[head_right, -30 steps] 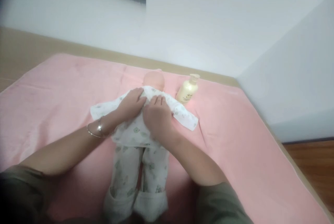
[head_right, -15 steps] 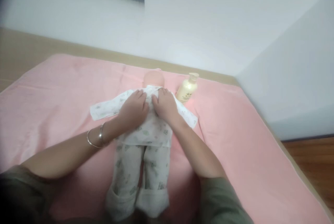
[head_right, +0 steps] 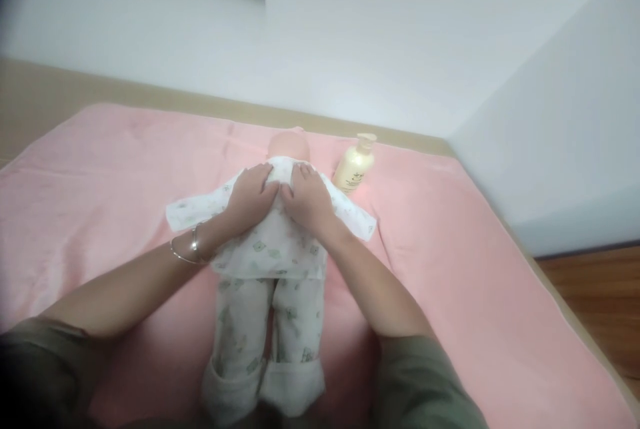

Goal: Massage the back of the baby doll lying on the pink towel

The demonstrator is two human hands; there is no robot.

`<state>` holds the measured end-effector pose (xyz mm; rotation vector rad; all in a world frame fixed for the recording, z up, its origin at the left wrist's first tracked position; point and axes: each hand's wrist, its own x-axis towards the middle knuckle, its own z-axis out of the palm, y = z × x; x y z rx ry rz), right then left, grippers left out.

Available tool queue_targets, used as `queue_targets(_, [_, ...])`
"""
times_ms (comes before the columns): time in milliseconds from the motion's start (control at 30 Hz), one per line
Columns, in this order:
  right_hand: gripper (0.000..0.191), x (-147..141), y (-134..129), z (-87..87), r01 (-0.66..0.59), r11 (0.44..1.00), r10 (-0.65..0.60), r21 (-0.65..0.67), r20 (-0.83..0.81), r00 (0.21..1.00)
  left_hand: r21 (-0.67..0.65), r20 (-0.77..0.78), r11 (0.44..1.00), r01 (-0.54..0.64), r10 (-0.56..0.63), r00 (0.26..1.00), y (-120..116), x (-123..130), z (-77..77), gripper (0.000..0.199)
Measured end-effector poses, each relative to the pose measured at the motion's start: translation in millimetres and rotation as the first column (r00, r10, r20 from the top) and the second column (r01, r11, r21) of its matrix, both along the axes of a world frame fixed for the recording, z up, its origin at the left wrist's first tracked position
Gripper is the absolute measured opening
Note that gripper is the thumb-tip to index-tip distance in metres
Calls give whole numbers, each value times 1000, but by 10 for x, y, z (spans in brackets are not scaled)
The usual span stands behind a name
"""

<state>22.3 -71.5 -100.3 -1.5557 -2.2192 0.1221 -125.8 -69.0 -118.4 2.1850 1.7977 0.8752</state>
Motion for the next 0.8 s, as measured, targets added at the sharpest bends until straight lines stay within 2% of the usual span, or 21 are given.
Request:
queue_targets(100, [52, 44, 79, -45, 11, 1000, -11, -9, -42, 999, 19, 24, 1000, -6, 6, 1000, 7, 5, -52, 46])
queue_targets(267, [57, 40, 48, -80, 5, 1000, -5, -8, -45, 999, -1, 29, 1000, -8, 8, 1000, 7, 4, -57, 51])
queue_targets(600, [57, 44, 65, -101, 4, 1000, -3, 5, -56, 998, 13, 40, 1000, -4, 3, 999, 8, -2, -55, 48])
queue_targets(800, [62, 110, 99, -69, -92, 996, 92, -18, 13, 996, 43, 34, 999, -8, 7, 999, 15, 1, -83, 47])
